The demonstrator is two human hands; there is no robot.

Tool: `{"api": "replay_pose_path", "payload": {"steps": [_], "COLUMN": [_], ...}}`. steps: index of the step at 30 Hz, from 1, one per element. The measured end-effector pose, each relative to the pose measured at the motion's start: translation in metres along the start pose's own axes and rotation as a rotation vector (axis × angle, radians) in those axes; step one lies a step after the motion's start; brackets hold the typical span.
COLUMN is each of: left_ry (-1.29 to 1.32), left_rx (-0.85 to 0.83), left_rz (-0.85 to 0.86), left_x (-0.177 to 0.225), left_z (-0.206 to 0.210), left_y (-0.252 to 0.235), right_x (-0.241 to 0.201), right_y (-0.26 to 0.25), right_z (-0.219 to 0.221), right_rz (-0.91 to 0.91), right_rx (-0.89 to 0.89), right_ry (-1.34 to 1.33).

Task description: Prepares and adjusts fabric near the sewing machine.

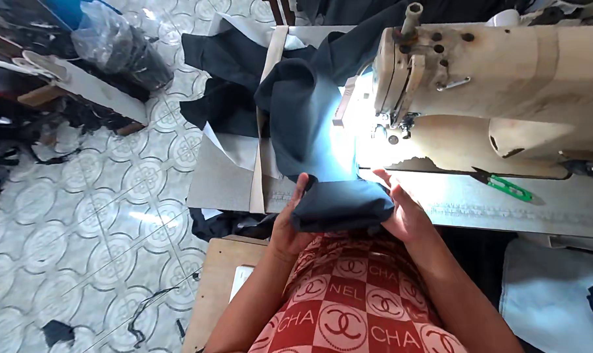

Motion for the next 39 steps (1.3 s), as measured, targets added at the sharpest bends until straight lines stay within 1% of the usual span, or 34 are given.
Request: {"api": "replay_pose_path", "payload": {"steps": [2, 5, 8, 10, 12, 14, 16, 18, 20, 22, 23, 25, 26, 29, 32, 34, 39], "left_ry": [0.054, 0.049, 0.032, 0.011, 0.004, 0.017, 0.047, 0.103, 0.13, 0.101, 0.049, -0.163, -0.297, -0.688, -1.05, -1.194, -1.413], "left_rx": [-0.047, -0.082, -0.052, -0.034, -0.049, -0.046, -0.027, -0.025, -0.013, 0.023, 0.065, 0.156, 0.174, 0.129, 0.168, 0.209, 0.175], "left_rz": [-0.001, -0.003, -0.009, -0.024, -0.034, -0.046, -0.061, -0.064, -0.056, -0.073, -0.09, -0.124, -0.132, -0.103, -0.096, -0.076, -0.125], "left_x": [0.004, 0.005, 0.002, 0.0, -0.001, -0.001, -0.002, -0.002, -0.001, 0.002, 0.003, 0.005, 0.007, 0.009, 0.008, 0.007, 0.008], "left_z": [0.006, 0.012, 0.015, 0.014, 0.014, 0.017, 0.018, 0.021, 0.022, 0.023, 0.024, 0.025, 0.026, 0.029, 0.041, 0.043, 0.046], "left_y": [0.0, -0.002, -0.004, -0.004, -0.003, -0.003, -0.002, -0.001, -0.001, -0.001, -0.001, 0.0, 0.0, 0.001, 0.001, -0.001, 0.0], "right_x": [-0.005, -0.009, -0.009, -0.009, -0.009, -0.006, -0.003, -0.002, -0.005, -0.011, -0.015, -0.024, -0.028, -0.037, -0.039, -0.034, -0.027], "right_y": [0.009, 0.018, 0.019, 0.018, 0.017, 0.017, 0.019, 0.019, 0.019, 0.02, 0.021, 0.022, 0.022, 0.024, 0.025, 0.024, 0.028], "right_z": [0.002, 0.01, 0.014, 0.011, 0.011, 0.013, 0.02, 0.026, 0.028, 0.024, 0.021, 0.017, 0.015, 0.01, 0.005, 0.0, -0.008], "right_rz": [-0.047, -0.044, -0.049, -0.082, -0.128, -0.178, -0.162, -0.11, -0.131, -0.222, -0.238, -0.264, -0.278, -0.3, -0.349, -0.364, -0.422], "right_rx": [-0.051, -0.088, 0.013, 0.121, 0.178, 0.157, 0.089, -0.005, -0.008, 0.101, 0.173, 0.276, 0.305, 0.386, 0.406, 0.412, 0.44], "right_ry": [0.183, 0.436, 0.65, 0.763, 0.858, 1.066, 1.334, 1.447, 1.437, 1.372, 1.32, 1.186, 1.125, 0.99, 0.964, 0.991, 1.081]}}
Point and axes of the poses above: each hand's wrist, its own y-axis away from the middle knuckle, its own z-axis out of the palm, x = y × z, the point moved 5 cm from there along -y, towards the middle knuckle, and after that the axes turned 1 degree about -z, right-handed, at the moved point
